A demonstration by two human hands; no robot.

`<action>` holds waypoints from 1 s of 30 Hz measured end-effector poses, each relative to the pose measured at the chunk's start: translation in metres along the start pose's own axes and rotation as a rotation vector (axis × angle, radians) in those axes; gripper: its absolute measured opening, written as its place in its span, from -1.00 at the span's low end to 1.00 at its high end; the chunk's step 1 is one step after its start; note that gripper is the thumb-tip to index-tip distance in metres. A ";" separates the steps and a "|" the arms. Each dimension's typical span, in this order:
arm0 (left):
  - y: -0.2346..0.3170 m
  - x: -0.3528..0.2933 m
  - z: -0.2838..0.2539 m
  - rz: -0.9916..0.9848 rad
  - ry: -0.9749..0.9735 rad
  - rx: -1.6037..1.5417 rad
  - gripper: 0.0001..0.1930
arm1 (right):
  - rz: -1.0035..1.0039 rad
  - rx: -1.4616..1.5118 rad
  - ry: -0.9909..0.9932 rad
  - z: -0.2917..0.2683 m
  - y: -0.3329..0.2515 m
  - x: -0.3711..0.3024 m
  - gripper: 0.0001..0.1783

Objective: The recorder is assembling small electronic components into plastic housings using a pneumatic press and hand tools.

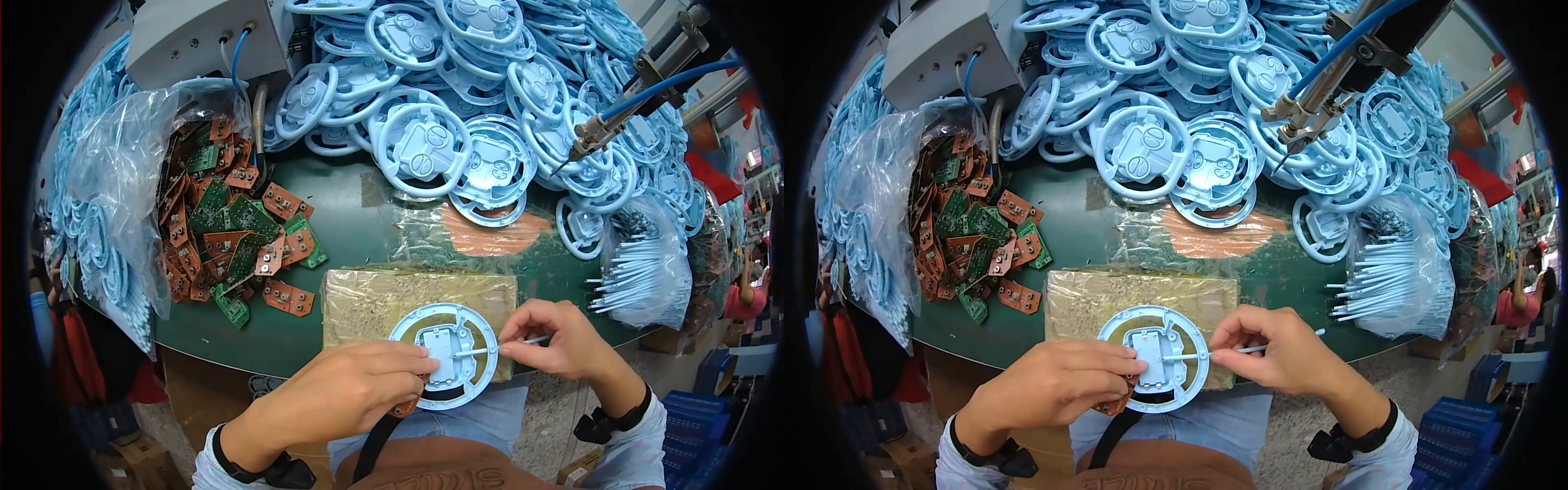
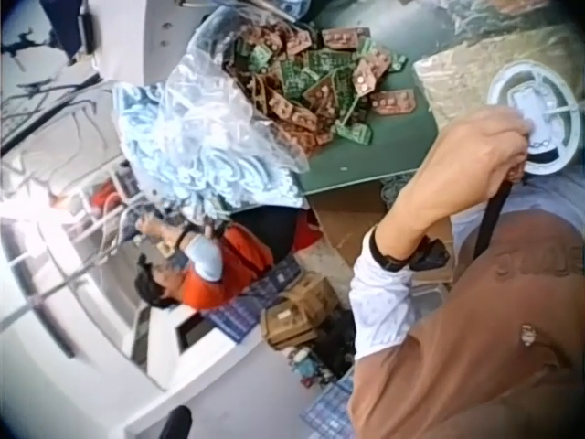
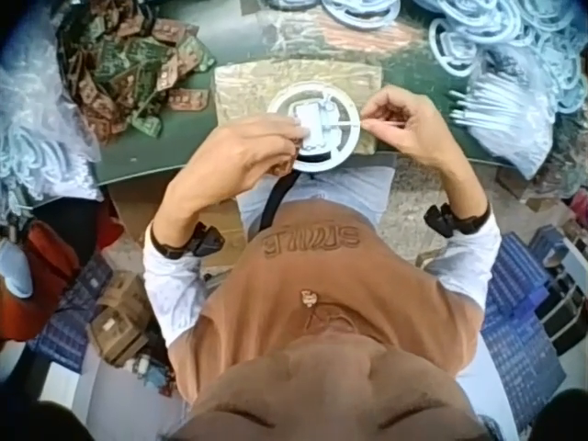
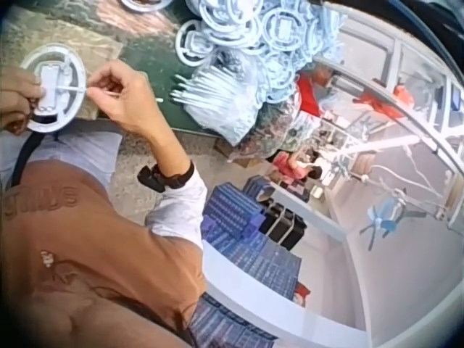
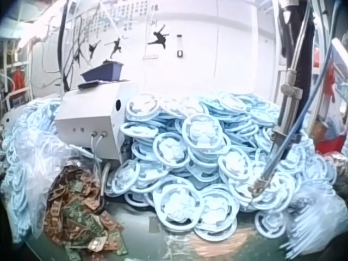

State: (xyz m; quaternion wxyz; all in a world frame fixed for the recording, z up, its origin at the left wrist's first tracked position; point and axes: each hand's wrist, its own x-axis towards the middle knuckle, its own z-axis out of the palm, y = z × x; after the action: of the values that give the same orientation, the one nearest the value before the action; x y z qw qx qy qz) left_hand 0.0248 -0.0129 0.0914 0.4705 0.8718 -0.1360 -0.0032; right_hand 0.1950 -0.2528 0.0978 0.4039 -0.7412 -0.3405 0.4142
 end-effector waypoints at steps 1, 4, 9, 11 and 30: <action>0.000 0.002 -0.001 0.004 -0.009 -0.005 -0.88 | 0.094 0.021 0.012 -0.001 -0.002 0.001 -0.87; -0.001 0.004 -0.002 0.012 -0.026 -0.013 -0.87 | 0.092 0.001 -0.022 -0.009 -0.004 0.005 -0.86; -0.001 0.004 -0.001 0.014 -0.033 -0.004 -0.86 | 0.069 -0.072 -0.048 -0.010 -0.010 0.008 -0.86; 0.000 0.003 -0.002 0.015 -0.028 0.001 -0.86 | 0.055 -0.101 -0.020 -0.009 -0.011 0.008 -0.84; 0.003 0.010 -0.007 -0.009 -0.129 -0.009 -0.82 | 0.013 -0.171 0.087 0.002 -0.011 -0.005 -0.82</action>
State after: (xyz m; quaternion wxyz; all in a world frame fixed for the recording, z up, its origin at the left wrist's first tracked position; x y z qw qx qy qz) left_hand 0.0347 -0.0111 0.0986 0.4647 0.8683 -0.1621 -0.0623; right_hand 0.1892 -0.2521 0.1083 0.3506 -0.7925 -0.3519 0.3537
